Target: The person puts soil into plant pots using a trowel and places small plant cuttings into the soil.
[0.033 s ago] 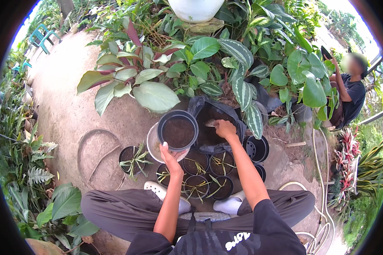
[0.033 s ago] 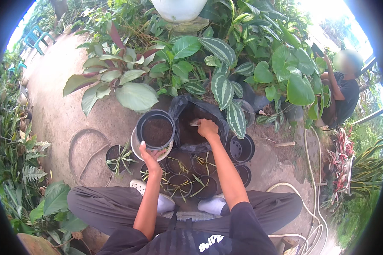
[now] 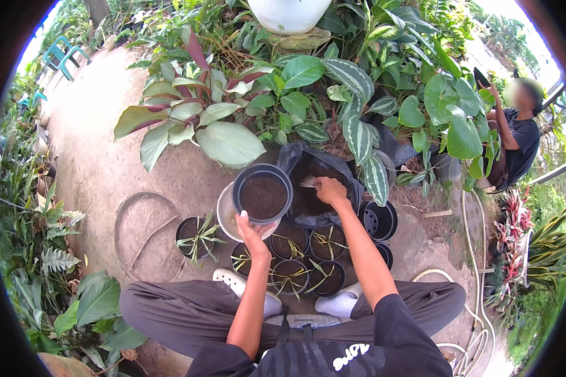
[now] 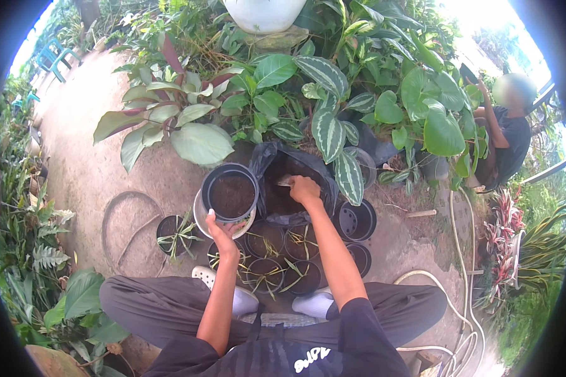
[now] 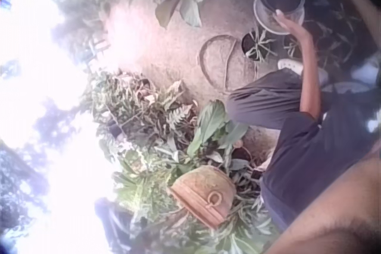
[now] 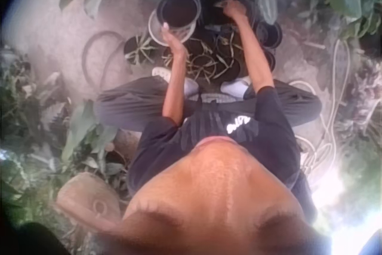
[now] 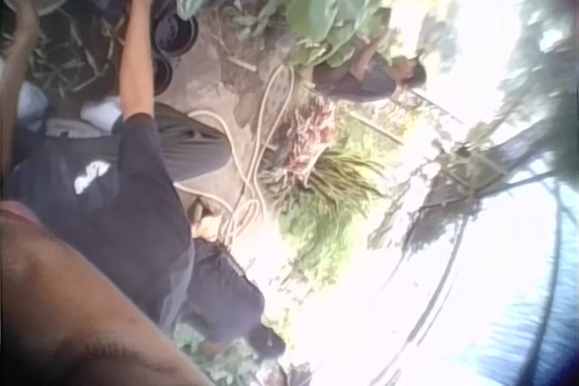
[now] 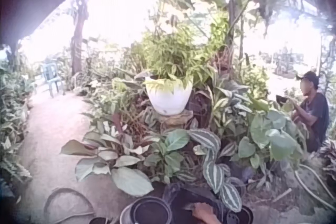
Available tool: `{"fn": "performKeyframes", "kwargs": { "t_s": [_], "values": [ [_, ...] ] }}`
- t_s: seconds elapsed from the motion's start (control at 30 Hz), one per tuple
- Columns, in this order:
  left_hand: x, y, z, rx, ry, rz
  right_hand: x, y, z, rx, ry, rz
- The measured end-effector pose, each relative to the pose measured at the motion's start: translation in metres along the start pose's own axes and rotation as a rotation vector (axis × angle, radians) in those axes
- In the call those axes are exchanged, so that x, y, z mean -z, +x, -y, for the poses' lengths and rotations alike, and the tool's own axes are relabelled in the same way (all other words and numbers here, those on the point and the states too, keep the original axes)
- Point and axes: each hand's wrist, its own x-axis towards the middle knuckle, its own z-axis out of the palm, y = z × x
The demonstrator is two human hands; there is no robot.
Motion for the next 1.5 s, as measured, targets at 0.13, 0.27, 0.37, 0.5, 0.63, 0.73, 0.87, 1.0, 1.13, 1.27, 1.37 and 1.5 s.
{"fn": "performKeyframes", "kwargs": {
  "t_s": [0.13, 0.27, 0.37, 0.5, 0.63, 0.73, 0.87, 1.0, 1.13, 1.27, 1.37, 1.5],
  "values": [
    [0.004, 0.004, 0.006, 0.020, 0.006, -0.052, -0.021, 0.015, 0.024, 0.088, 0.107, 0.023],
    [-0.005, -0.001, 0.001, -0.016, 0.047, -0.049, -0.041, 0.029, 0.021, 0.003, 0.154, 0.095],
    [-0.002, 0.001, 0.004, 0.005, 0.036, -0.100, -0.047, 0.030, 0.010, -0.049, 0.109, 0.105],
    [0.007, 0.003, 0.001, -0.006, -0.009, 0.039, -0.035, 0.021, -0.002, -0.066, -0.009, 0.169],
    [0.005, 0.004, 0.003, 0.008, -0.009, -0.008, -0.021, 0.004, -0.002, -0.086, -0.074, 0.227],
    [-0.001, -0.001, -0.002, 0.004, -0.007, 0.027, -0.006, -0.005, -0.009, -0.054, -0.030, 0.228],
    [-0.005, -0.004, -0.004, -0.015, -0.011, 0.028, 0.023, -0.016, -0.032, -0.003, 0.054, 0.184],
    [0.000, -0.001, 0.000, -0.018, 0.017, -0.030, 0.044, -0.037, -0.024, -0.061, -0.216, 0.228],
    [-0.005, -0.002, 0.002, 0.002, 0.007, 0.034, 0.015, -0.035, -0.048, -0.022, -0.186, 0.209],
    [-0.003, -0.001, 0.003, -0.003, 0.008, 0.034, -0.020, -0.030, -0.051, 0.090, -0.020, 0.120],
    [0.001, -0.001, 0.000, -0.009, 0.014, 0.022, -0.038, -0.025, -0.039, 0.118, 0.057, 0.071],
    [-0.004, -0.002, -0.005, -0.001, 0.058, -0.019, -0.057, -0.007, -0.044, 0.127, 0.268, 0.108]
  ]
}}
